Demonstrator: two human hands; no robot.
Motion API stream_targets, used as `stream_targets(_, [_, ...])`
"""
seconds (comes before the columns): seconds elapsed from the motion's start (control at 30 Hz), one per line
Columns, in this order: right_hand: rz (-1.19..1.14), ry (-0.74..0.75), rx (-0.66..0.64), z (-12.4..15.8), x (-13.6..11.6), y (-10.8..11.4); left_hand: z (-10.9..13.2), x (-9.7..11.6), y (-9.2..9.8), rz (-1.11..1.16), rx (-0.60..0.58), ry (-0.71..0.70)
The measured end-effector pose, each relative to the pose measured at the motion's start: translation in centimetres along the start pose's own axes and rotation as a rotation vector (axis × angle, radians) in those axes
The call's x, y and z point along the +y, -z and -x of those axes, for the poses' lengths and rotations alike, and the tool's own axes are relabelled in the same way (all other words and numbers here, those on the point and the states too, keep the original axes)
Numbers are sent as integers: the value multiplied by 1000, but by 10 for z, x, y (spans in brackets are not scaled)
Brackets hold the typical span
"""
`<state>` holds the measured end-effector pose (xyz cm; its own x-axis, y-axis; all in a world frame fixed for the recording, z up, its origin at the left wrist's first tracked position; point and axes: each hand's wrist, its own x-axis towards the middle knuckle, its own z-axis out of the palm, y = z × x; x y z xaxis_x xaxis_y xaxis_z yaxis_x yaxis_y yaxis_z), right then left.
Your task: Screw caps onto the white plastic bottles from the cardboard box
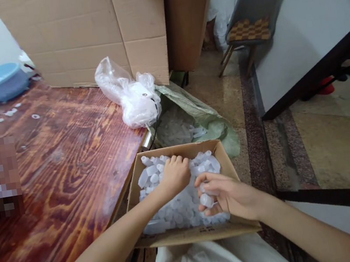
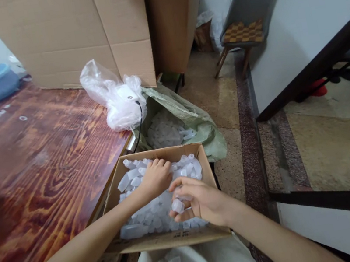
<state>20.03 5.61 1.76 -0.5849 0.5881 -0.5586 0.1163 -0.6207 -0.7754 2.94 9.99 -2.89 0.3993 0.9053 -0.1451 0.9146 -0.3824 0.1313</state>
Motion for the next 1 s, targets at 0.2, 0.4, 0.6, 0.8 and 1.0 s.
stream_targets(0.2, [-624, 52, 86, 9, 1, -20, 11, 6, 26, 239, 79, -64])
stream_targets(0.4, [-887, 112, 144, 7, 4, -21, 52, 10, 57, 491, 250, 22])
stream_targets(0.6, [-890, 297, 312, 8, 5, -33, 107, 31, 63, 841, 267, 65])
stream_targets(0.8, [-467, 577, 424, 23, 17, -52, 114, 52, 59, 966, 261, 76])
stream_targets(1.0, [376, 857, 431, 46, 23, -39, 114, 51, 54, 1248, 112, 213])
